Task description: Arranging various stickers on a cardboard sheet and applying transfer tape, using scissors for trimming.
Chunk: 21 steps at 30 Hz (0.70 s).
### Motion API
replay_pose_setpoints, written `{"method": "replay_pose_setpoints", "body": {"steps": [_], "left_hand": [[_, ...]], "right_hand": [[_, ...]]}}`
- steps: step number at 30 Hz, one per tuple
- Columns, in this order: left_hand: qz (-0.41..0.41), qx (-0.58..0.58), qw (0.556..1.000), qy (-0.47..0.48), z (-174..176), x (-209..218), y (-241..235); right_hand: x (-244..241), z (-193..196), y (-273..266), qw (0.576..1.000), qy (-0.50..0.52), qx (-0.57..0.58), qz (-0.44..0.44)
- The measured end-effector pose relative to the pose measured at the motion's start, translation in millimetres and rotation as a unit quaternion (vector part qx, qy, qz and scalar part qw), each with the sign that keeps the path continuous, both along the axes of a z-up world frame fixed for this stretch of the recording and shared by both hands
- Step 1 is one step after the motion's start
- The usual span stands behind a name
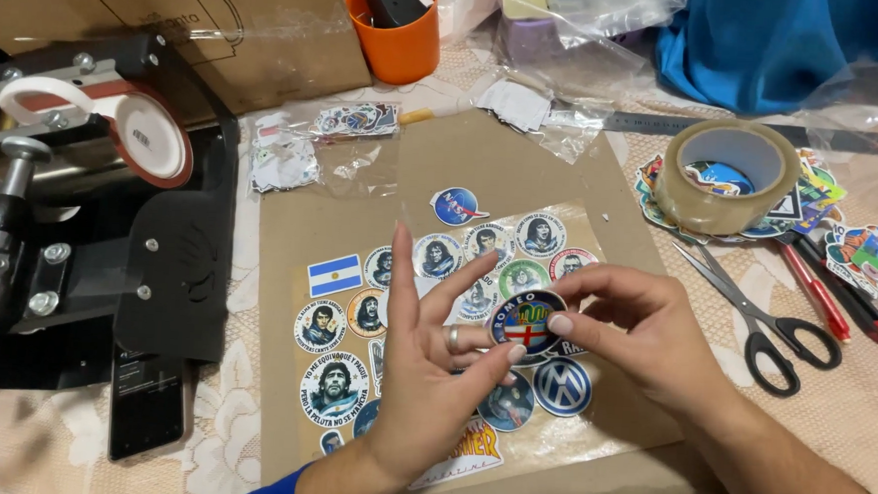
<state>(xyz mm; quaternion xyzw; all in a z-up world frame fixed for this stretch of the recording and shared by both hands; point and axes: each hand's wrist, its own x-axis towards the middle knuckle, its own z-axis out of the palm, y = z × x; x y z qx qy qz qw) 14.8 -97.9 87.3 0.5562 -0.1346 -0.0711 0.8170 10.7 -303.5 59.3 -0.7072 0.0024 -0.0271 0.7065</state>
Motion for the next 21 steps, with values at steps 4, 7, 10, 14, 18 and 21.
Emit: {"method": "replay_pose_setpoints", "body": {"steps": [4, 7, 10, 14, 18, 21], "left_hand": [[-0.02, 0.125, 0.992, 0.012, 1.4, 3.4, 0.2], [-0.041, 0.127, 0.991, 0.016, -8.7, 0.6, -2.3], [-0.061, 0.13, 0.99, -0.017, -23.5, -1.8, -3.6], [-0.032, 0.188, 0.978, -0.084, -40.4, 2.4, -5.5], [-0.039, 0.205, 0.975, -0.084, -48.9, 4.0, -5.5], [-0.031, 0.199, 0.976, -0.078, -51.9, 6.3, -5.6]], "right_hand": [[6.1, 22.1, -1.2, 0.972, -0.134, -0.189, 0.036], [12.1, 23.0, -19.2, 0.959, -0.13, -0.239, 0.075], [21.4, 16.7, -55.1, 0.968, 0.094, -0.184, 0.139], [27.1, 16.6, -78.9, 0.921, 0.283, -0.201, 0.179], [25.4, 17.6, -65.8, 0.896, 0.313, -0.254, 0.189], [27.7, 8.6, -65.4, 0.886, 0.317, -0.282, 0.188]]}}
